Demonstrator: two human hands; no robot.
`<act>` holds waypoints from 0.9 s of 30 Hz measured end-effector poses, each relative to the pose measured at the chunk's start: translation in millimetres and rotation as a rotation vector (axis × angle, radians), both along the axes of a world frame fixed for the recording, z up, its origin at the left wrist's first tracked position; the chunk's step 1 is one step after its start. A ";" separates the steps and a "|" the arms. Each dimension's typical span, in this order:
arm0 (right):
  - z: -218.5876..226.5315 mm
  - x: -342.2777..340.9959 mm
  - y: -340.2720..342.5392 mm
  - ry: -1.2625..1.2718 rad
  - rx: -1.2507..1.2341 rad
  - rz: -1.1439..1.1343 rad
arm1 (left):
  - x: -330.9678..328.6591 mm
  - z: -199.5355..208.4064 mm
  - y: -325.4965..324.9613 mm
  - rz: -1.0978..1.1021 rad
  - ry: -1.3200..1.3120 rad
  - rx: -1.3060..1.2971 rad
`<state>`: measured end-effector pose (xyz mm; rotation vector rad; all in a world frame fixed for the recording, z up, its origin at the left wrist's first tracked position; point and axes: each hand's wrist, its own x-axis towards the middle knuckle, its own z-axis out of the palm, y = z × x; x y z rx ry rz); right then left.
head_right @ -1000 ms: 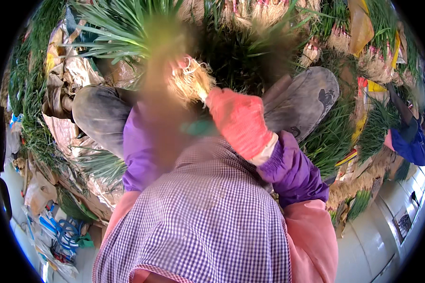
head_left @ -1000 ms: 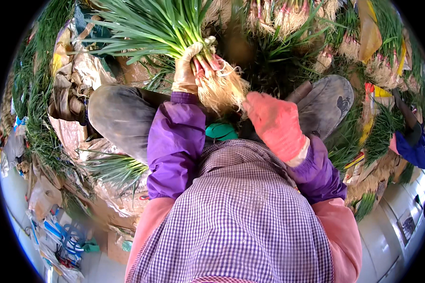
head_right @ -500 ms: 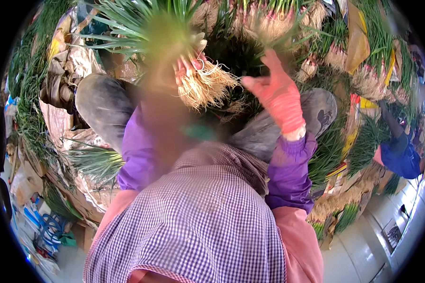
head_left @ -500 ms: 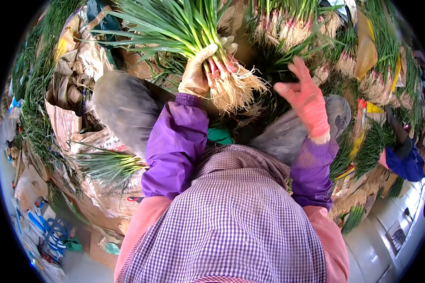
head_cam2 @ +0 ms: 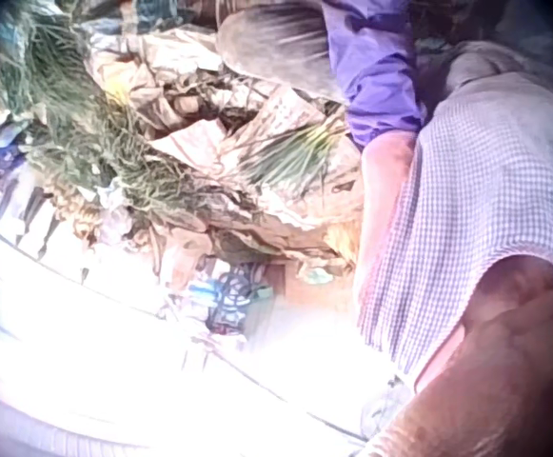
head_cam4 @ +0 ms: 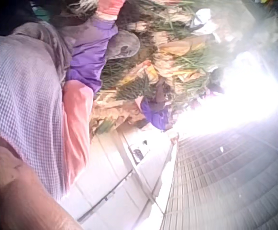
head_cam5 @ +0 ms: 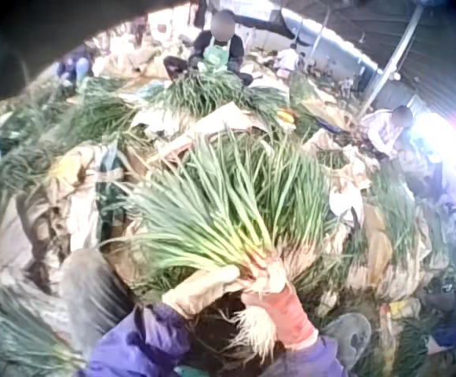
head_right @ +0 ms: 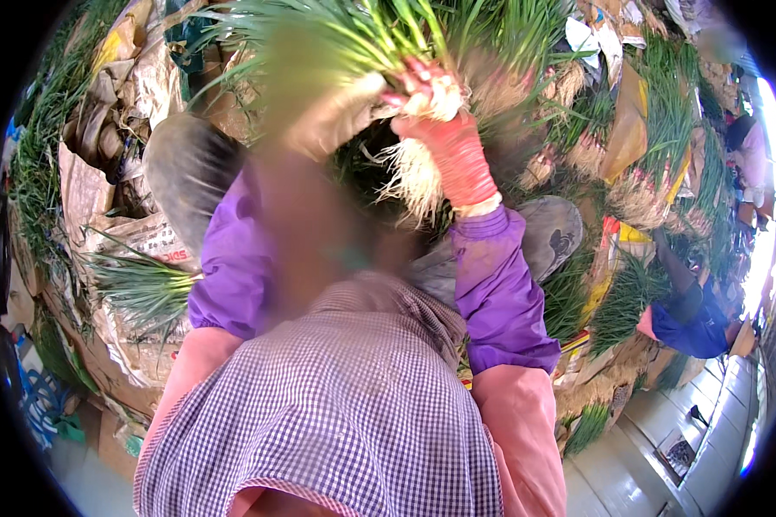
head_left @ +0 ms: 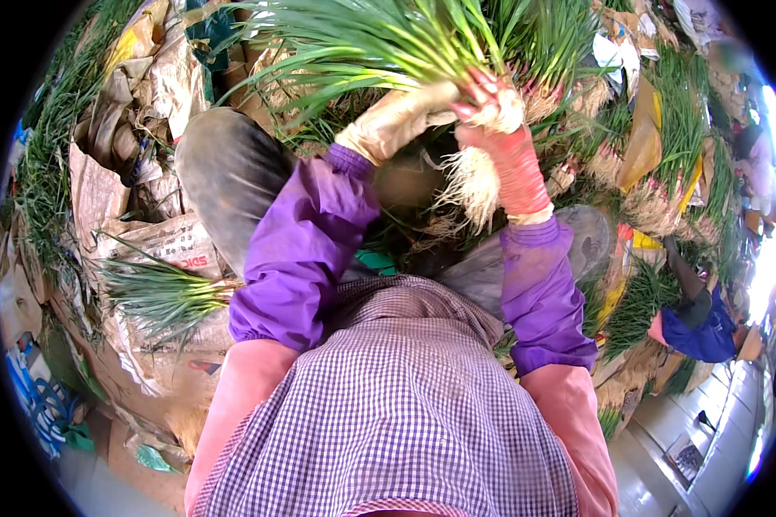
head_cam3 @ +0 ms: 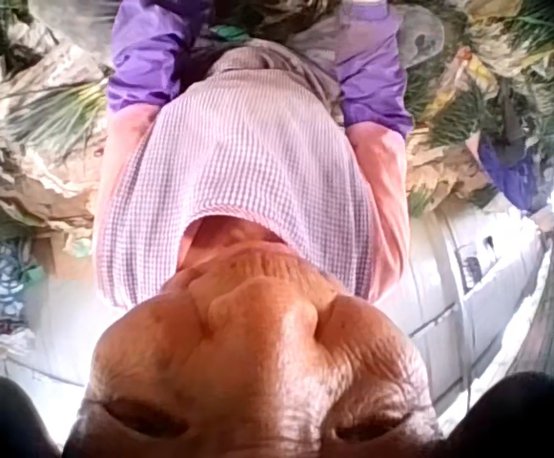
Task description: The person sits on the floor and repeatedly gathers green onions, aligns the roots, and ties them into bundles using rubber bands. The person places the finished bundles aside and continues the process with new bunches.
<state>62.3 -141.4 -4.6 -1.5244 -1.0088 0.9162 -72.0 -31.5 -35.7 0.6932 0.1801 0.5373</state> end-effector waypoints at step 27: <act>46.0 16.5 9.3 1.003 0.048 -0.072 | -47.2 20.5 -15.6 -0.516 -0.079 0.406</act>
